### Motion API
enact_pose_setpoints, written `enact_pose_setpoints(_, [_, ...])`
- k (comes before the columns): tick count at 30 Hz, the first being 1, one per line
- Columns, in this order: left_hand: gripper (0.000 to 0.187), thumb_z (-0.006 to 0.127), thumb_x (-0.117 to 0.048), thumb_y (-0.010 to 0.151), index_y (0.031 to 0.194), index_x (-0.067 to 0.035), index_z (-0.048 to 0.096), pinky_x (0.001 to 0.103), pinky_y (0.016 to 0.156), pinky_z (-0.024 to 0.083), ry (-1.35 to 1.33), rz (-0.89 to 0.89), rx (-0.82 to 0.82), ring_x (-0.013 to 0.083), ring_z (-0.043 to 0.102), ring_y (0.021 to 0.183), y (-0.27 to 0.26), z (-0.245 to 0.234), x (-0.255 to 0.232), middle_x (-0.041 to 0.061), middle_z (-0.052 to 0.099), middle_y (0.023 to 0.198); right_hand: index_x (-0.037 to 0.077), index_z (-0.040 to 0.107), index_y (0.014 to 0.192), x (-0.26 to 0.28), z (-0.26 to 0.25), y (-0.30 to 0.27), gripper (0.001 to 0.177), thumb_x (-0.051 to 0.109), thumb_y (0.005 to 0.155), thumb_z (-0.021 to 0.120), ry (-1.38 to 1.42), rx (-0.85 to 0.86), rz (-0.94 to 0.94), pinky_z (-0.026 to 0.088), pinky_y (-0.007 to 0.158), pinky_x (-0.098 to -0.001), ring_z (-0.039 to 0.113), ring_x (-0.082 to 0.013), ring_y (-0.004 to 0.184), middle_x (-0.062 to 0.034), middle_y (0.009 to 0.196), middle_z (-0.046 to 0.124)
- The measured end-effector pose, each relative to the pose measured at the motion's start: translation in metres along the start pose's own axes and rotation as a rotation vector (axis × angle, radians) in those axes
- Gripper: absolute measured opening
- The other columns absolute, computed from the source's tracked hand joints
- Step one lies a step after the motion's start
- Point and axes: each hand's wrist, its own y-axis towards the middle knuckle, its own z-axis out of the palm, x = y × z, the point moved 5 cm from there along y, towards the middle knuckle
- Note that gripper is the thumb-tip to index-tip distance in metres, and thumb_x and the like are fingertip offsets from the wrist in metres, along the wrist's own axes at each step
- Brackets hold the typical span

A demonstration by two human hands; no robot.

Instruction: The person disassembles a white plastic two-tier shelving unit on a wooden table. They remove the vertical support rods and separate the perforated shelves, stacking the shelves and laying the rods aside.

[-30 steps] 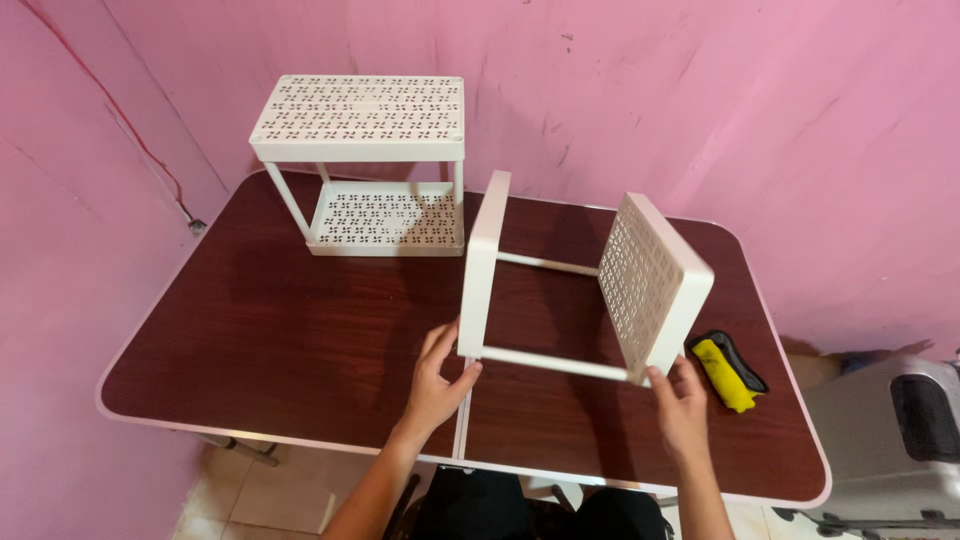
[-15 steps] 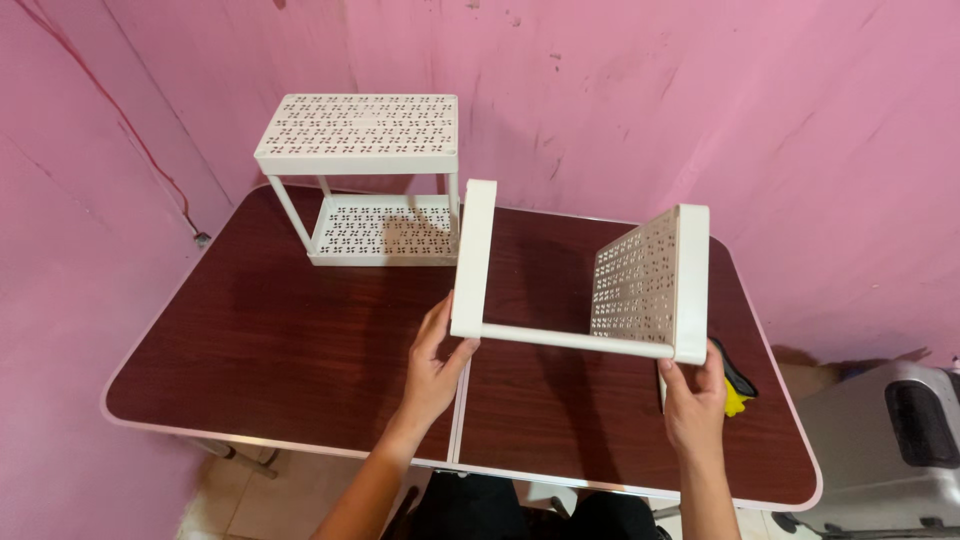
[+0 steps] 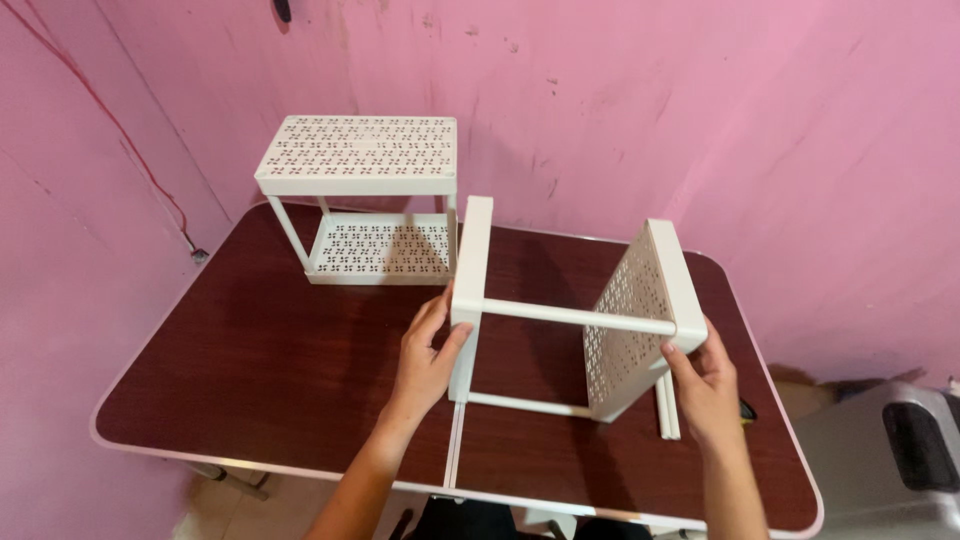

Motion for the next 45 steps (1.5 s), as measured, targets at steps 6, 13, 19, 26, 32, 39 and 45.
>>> enact_pose_setpoints(6, [0.067,0.07,-0.028,0.089,0.151,-0.017,0.045,0.041,0.097,0.06,0.112,-0.236,0.192,0.0223,0.049,0.139,0.011,-0.017,-0.003,0.008,0.051,0.148,0.004,0.05,0.15,0.042,-0.014,0.006,0.063,0.012,0.091,0.07,-0.382,0.127,-0.037,0.049,0.103,-0.0426,0.056,-0.0277,0.13,-0.0195,0.141,0.059])
enact_pose_setpoints(13, [0.069,0.083,-0.031,0.083,0.142,-0.005,0.057,0.053,0.121,0.033,0.418,0.388,0.227,0.0313,0.039,0.148,0.034,-0.012,-0.032,0.012,0.052,0.153,0.01,0.059,0.146,0.125,0.04,-0.005,0.061,0.029,0.091,0.074,-0.79,0.205,-0.307,0.054,0.082,-0.043,0.046,-0.0323,0.143,-0.0168,0.158,0.046])
enact_pose_setpoints(19, [0.046,0.077,-0.017,0.085,0.128,-0.006,0.065,0.047,0.124,0.042,0.325,0.495,0.108,0.0319,0.047,0.148,0.037,0.002,-0.02,0.009,0.063,0.143,0.003,0.071,0.115,0.143,0.167,0.007,0.034,0.021,0.086,0.072,-0.754,0.6,-0.645,0.056,0.091,-0.0468,0.067,-0.0344,0.108,-0.0149,0.115,0.072])
enact_pose_setpoints(26, [0.047,0.074,-0.014,0.082,0.126,-0.006,0.061,0.048,0.121,0.047,0.313,0.555,0.019,0.0342,0.049,0.145,0.035,0.007,-0.006,0.01,0.062,0.141,0.002,0.072,0.102,0.137,0.207,0.02,0.026,0.023,0.088,0.067,-0.796,0.809,-0.456,0.058,0.076,-0.0478,0.071,-0.0397,0.085,-0.018,0.095,0.074])
enact_pose_setpoints(32, [0.051,0.077,-0.017,0.08,0.126,-0.007,0.059,0.045,0.117,0.05,0.291,0.603,0.033,0.0332,0.051,0.143,0.036,0.005,-0.006,0.008,0.062,0.14,0.009,0.075,0.103,0.132,0.203,0.017,0.028,0.032,0.091,0.066,-0.866,0.712,-0.467,0.058,0.067,-0.0487,0.071,-0.0384,0.08,-0.0131,0.094,0.076])
enact_pose_setpoints(39, [0.052,0.078,-0.019,0.081,0.127,-0.009,0.057,0.044,0.117,0.051,0.291,0.607,0.026,0.0331,0.051,0.143,0.035,0.006,-0.003,0.007,0.061,0.141,0.011,0.077,0.104,0.127,0.202,0.015,0.03,0.036,0.091,0.067,-0.898,0.623,-0.531,0.059,0.063,-0.046,0.073,-0.0342,0.073,-0.0092,0.095,0.078])
enact_pose_setpoints(45, [0.048,0.074,-0.02,0.083,0.127,-0.01,0.057,0.045,0.12,0.05,0.334,0.583,-0.019,0.0332,0.05,0.144,0.033,0.005,0.001,0.006,0.062,0.141,0.014,0.082,0.092,0.124,0.199,0.012,0.038,0.049,0.086,0.07,-0.967,0.462,-0.604,0.055,0.048,-0.0405,0.071,-0.0274,0.057,-0.0032,0.08,0.078])
